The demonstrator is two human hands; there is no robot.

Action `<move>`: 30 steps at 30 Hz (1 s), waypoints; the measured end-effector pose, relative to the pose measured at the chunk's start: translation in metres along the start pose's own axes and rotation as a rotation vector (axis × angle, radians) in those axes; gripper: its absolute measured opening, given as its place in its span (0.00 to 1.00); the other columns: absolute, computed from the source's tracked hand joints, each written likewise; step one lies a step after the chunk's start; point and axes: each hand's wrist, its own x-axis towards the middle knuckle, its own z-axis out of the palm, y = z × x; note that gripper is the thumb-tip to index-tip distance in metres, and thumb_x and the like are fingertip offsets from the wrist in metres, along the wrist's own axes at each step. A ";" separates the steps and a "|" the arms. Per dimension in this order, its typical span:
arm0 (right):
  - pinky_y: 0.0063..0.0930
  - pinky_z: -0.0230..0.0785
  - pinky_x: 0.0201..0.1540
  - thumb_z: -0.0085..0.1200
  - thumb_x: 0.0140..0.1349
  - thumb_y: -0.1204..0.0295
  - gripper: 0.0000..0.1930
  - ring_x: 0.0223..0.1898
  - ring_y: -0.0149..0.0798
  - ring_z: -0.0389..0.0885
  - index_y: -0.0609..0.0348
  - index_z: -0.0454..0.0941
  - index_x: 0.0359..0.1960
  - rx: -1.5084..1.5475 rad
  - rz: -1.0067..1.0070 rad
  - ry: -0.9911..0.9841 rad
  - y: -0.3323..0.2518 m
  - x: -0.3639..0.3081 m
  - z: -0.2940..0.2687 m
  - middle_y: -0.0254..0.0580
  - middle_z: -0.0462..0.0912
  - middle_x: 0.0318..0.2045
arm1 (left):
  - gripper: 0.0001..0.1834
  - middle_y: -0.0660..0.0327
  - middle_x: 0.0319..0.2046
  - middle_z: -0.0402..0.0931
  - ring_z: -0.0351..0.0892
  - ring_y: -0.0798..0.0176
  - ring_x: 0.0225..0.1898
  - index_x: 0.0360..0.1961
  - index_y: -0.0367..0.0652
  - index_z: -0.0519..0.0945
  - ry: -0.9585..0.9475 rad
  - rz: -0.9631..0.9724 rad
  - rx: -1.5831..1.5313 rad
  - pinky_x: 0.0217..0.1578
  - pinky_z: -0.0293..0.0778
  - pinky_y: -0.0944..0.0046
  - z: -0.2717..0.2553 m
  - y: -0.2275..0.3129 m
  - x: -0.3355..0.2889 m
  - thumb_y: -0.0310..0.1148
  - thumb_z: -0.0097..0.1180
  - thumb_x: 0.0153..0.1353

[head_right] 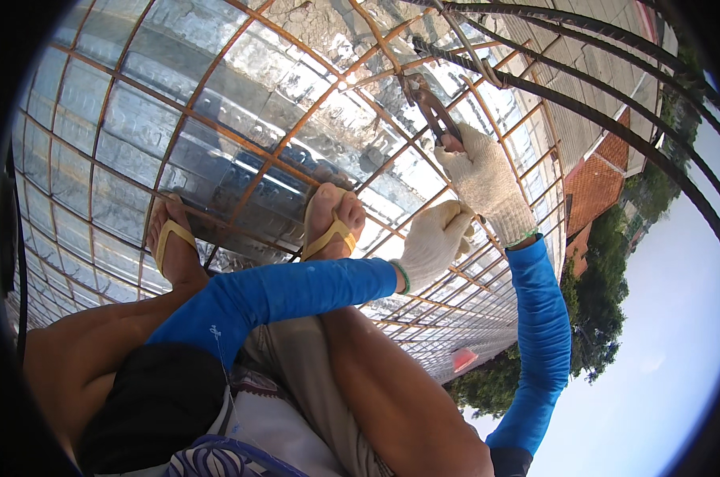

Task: The person is assembling a rebar grid on a construction site. They use pliers to bend and secure the rebar pieces together, forming a grid structure.

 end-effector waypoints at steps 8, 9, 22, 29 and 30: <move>0.17 0.55 0.14 0.58 0.73 0.64 0.11 0.15 0.20 0.67 0.60 0.78 0.41 0.516 0.193 -0.405 -0.013 0.013 -0.050 0.27 0.73 0.22 | 0.11 0.60 0.28 0.82 0.81 0.67 0.23 0.47 0.38 0.84 -0.009 0.073 -0.020 0.26 0.76 0.64 0.000 -0.004 -0.003 0.34 0.54 0.79; 0.19 0.56 0.14 0.62 0.74 0.62 0.13 0.16 0.20 0.69 0.59 0.77 0.40 0.620 0.184 -0.492 -0.010 0.013 -0.054 0.26 0.72 0.22 | 0.12 0.59 0.29 0.83 0.82 0.68 0.24 0.48 0.37 0.84 -0.030 0.074 -0.015 0.26 0.77 0.64 0.000 -0.006 -0.004 0.35 0.54 0.79; 0.23 0.63 0.13 0.73 0.60 0.66 0.18 0.13 0.24 0.71 0.64 0.76 0.39 0.278 0.226 -0.309 -0.040 -0.005 -0.035 0.31 0.75 0.18 | 0.12 0.57 0.29 0.86 0.85 0.69 0.25 0.48 0.36 0.85 -0.082 0.081 0.017 0.27 0.79 0.66 0.013 0.025 -0.051 0.34 0.56 0.78; 0.41 0.80 0.36 0.69 0.65 0.66 0.21 0.36 0.47 0.89 0.64 0.77 0.55 -0.522 -0.240 0.086 -0.039 -0.033 -0.040 0.50 0.85 0.35 | 0.12 0.58 0.28 0.85 0.84 0.67 0.23 0.48 0.35 0.84 -0.069 0.227 0.074 0.27 0.80 0.64 0.009 0.021 -0.055 0.32 0.53 0.79; 0.42 0.80 0.36 0.67 0.68 0.67 0.20 0.37 0.49 0.89 0.64 0.77 0.56 -0.625 -0.265 0.070 -0.042 -0.037 -0.041 0.52 0.84 0.35 | 0.12 0.58 0.28 0.84 0.84 0.67 0.23 0.48 0.35 0.84 -0.065 0.242 0.090 0.27 0.80 0.64 0.009 0.022 -0.056 0.32 0.54 0.79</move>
